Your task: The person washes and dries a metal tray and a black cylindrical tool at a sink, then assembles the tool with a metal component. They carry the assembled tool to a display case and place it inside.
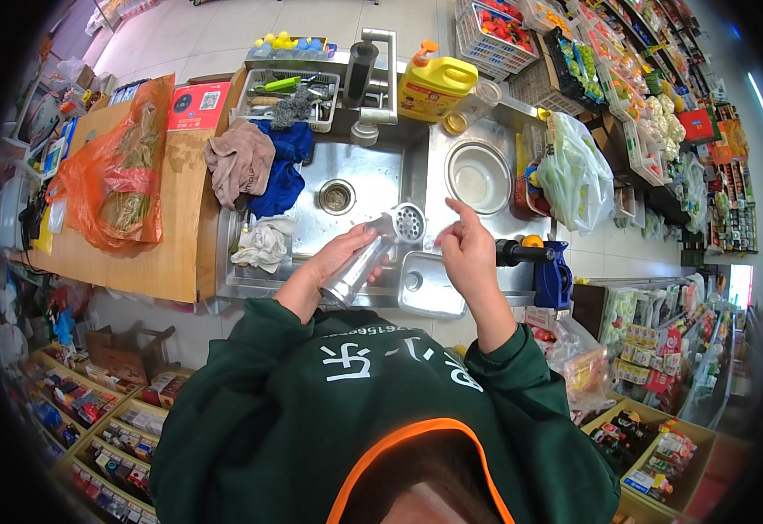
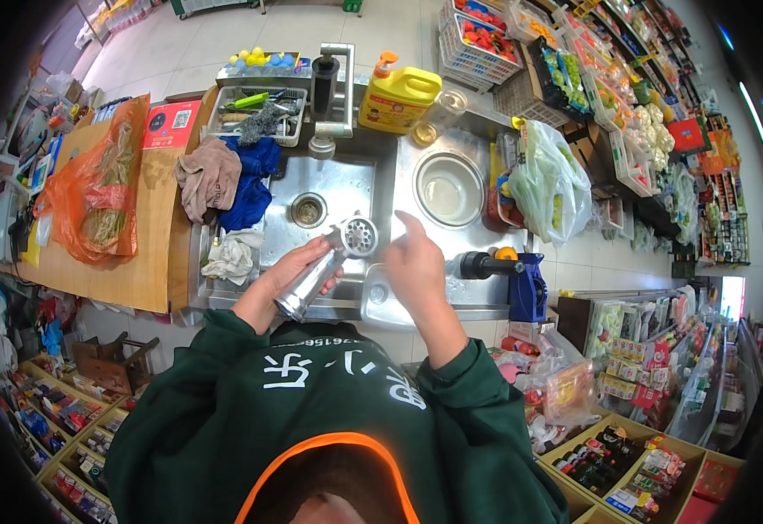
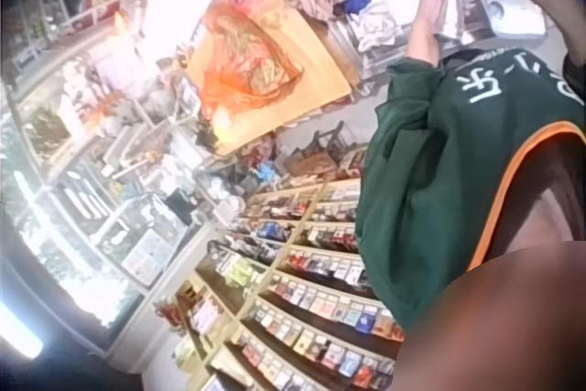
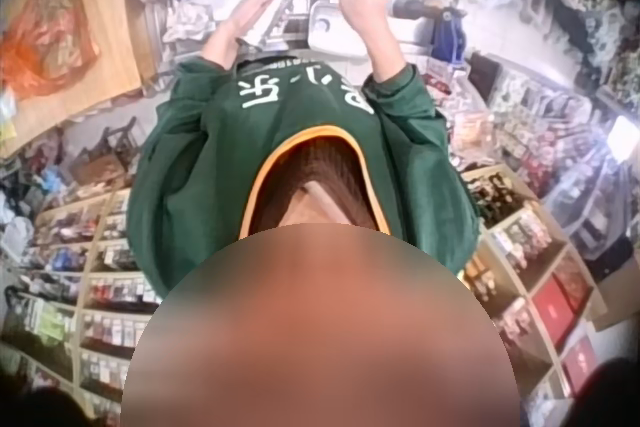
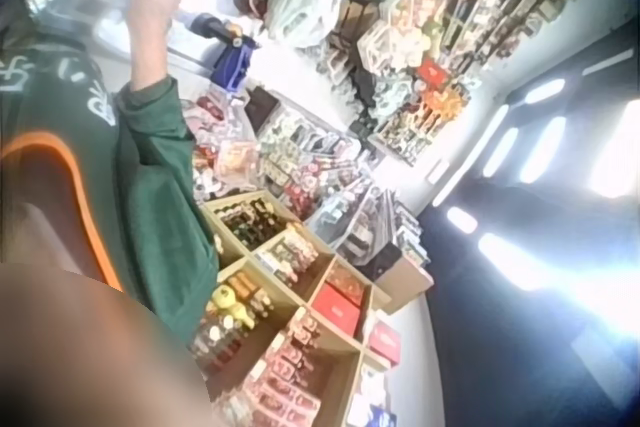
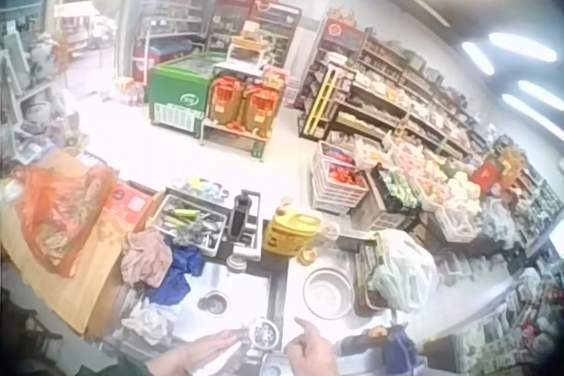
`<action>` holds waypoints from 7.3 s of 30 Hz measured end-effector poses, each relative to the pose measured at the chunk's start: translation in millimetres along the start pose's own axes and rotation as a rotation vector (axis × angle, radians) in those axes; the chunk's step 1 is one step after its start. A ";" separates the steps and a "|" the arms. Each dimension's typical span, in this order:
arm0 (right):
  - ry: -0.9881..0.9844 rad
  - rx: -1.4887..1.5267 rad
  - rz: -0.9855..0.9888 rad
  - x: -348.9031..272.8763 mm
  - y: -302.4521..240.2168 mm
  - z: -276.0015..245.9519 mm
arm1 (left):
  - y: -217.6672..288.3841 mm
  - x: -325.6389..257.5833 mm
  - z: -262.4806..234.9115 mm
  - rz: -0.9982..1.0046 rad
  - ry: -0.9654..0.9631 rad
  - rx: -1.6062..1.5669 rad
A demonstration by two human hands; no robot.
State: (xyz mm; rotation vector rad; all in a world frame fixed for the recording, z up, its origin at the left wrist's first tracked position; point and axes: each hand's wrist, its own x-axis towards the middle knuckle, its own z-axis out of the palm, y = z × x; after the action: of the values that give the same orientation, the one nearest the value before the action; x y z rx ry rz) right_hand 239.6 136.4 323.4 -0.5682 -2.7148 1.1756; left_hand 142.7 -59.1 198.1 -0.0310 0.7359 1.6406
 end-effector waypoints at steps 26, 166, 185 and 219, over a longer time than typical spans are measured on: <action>-0.030 0.212 0.109 -5.6 26.0 2.4 | -6.7 6.1 -0.7 0.052 -0.023 -0.011; 0.686 0.608 0.547 -302.9 362.2 -280.5 | -108.7 249.3 412.7 0.356 -0.652 0.277; 1.001 0.543 0.463 -294.9 624.4 -583.7 | -226.3 560.6 614.8 0.316 -0.353 0.445; 2.023 0.630 0.564 -30.1 1245.5 -1179.4 | -282.2 1410.3 1059.2 -0.102 -0.660 0.439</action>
State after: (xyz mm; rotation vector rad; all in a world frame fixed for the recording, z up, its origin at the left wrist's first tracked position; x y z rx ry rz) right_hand 936.2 1701.7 233.6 -1.3118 -0.4747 0.5912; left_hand 480.1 1690.2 325.8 0.7398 0.5471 1.2472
